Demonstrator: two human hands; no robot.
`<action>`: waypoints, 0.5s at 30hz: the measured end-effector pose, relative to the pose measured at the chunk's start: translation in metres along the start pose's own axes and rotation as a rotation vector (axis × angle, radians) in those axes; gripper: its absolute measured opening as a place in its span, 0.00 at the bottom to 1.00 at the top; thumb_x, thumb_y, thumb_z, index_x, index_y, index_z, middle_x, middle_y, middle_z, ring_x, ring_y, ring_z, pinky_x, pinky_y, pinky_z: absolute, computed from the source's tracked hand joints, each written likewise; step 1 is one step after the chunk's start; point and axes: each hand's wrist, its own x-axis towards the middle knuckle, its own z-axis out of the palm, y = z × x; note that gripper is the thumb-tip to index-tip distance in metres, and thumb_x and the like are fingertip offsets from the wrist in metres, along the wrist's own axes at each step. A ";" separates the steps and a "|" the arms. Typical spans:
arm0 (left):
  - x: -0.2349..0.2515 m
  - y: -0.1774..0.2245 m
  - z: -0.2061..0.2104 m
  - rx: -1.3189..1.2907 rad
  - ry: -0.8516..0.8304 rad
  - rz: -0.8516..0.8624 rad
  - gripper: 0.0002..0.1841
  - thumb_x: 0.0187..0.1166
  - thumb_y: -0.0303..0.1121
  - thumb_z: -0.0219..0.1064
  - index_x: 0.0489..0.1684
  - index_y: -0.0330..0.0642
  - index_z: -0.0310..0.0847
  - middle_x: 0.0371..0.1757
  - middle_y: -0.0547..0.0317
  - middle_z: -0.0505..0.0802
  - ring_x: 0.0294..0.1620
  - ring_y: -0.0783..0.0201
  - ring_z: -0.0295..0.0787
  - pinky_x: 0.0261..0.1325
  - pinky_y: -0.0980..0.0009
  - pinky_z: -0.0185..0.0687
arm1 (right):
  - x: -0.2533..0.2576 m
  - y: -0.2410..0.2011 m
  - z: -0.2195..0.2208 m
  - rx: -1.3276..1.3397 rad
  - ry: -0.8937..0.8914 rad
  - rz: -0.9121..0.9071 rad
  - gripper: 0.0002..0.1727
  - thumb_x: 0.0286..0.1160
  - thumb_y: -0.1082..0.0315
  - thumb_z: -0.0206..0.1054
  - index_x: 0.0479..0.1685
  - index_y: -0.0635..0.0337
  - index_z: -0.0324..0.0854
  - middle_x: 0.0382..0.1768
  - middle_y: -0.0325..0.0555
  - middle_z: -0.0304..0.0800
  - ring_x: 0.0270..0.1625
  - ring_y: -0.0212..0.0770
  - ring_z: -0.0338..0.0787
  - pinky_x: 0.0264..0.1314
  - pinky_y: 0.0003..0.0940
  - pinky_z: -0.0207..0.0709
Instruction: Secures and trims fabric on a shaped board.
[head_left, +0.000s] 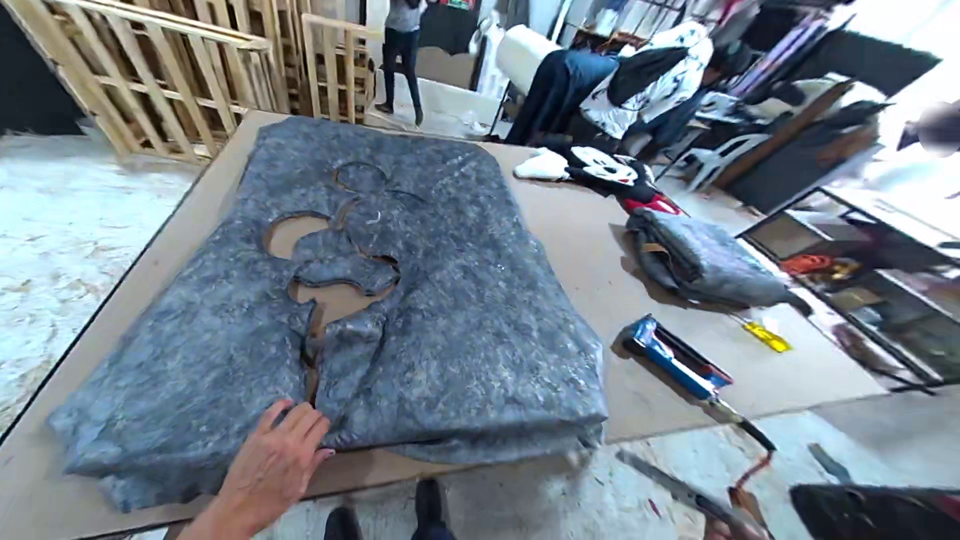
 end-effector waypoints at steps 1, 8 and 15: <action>-0.010 -0.006 -0.003 -0.017 -0.009 0.010 0.24 0.84 0.55 0.53 0.45 0.46 0.89 0.48 0.55 0.94 0.58 0.51 0.91 0.74 0.42 0.75 | -0.003 -0.003 -0.006 0.002 0.041 -0.042 0.07 0.90 0.66 0.51 0.45 0.53 0.73 0.30 0.36 0.88 0.30 0.28 0.91 0.37 0.24 0.89; 0.004 0.002 -0.042 -0.366 0.052 -0.381 0.25 0.78 0.56 0.55 0.45 0.48 0.94 0.54 0.54 0.96 0.58 0.53 0.93 0.63 0.47 0.84 | 0.036 -0.036 0.030 0.016 -0.035 -0.141 0.09 0.91 0.65 0.50 0.60 0.56 0.68 0.44 0.44 0.90 0.43 0.37 0.95 0.48 0.33 0.92; 0.207 0.102 -0.008 -0.357 -0.398 -0.629 0.31 0.89 0.50 0.49 0.87 0.41 0.68 0.91 0.49 0.68 0.94 0.52 0.55 0.93 0.50 0.51 | 0.217 -0.005 0.185 -0.126 -0.079 -0.127 0.14 0.84 0.70 0.53 0.65 0.58 0.68 0.49 0.47 0.84 0.44 0.36 0.90 0.46 0.30 0.88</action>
